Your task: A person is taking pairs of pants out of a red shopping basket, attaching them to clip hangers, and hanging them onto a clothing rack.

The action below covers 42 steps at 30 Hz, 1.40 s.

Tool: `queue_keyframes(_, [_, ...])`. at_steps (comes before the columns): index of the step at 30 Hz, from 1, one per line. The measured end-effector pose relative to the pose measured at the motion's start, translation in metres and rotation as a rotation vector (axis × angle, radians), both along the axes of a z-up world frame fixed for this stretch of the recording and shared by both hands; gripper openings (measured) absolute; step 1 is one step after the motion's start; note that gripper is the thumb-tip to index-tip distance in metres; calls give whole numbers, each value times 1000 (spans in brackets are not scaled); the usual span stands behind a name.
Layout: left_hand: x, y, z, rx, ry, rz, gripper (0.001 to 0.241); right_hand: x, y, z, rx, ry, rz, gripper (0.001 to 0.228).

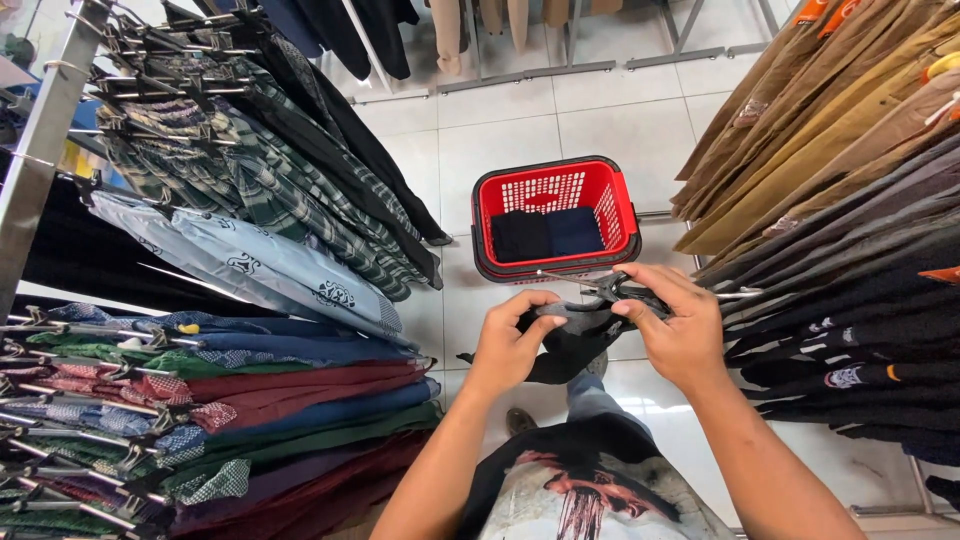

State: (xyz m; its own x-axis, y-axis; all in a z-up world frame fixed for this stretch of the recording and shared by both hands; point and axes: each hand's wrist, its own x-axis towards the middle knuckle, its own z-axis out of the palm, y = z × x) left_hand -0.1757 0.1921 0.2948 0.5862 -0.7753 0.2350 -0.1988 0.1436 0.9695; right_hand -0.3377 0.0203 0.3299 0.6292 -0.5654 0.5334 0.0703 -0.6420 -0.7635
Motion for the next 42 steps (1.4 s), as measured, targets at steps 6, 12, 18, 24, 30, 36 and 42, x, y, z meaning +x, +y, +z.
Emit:
queue_keyframes(6, [-1,0,4,-11,4,10,11,1,4,2,-6,-22,-15,24])
queue_keyframes(12, [-2,-2,3,-5,28,21,15,4,10,-1,29,-24,-11,20])
queue_keyframes(18, [1,-2,2,-29,59,29,26,8,17,-2,33,-21,-24,18])
queue_keyframes(24, [3,-3,-14,-78,172,-6,28,6,19,2,92,-2,7,18])
queue_keyframes(30, [4,-5,6,-129,102,4,25,6,22,4,106,17,1,17])
queue_keyframes(36, [1,-4,10,-122,137,-20,28,7,23,4,164,79,15,21])
queue_keyframes(42, [-6,3,23,70,149,-29,48,11,25,24,270,261,84,29])
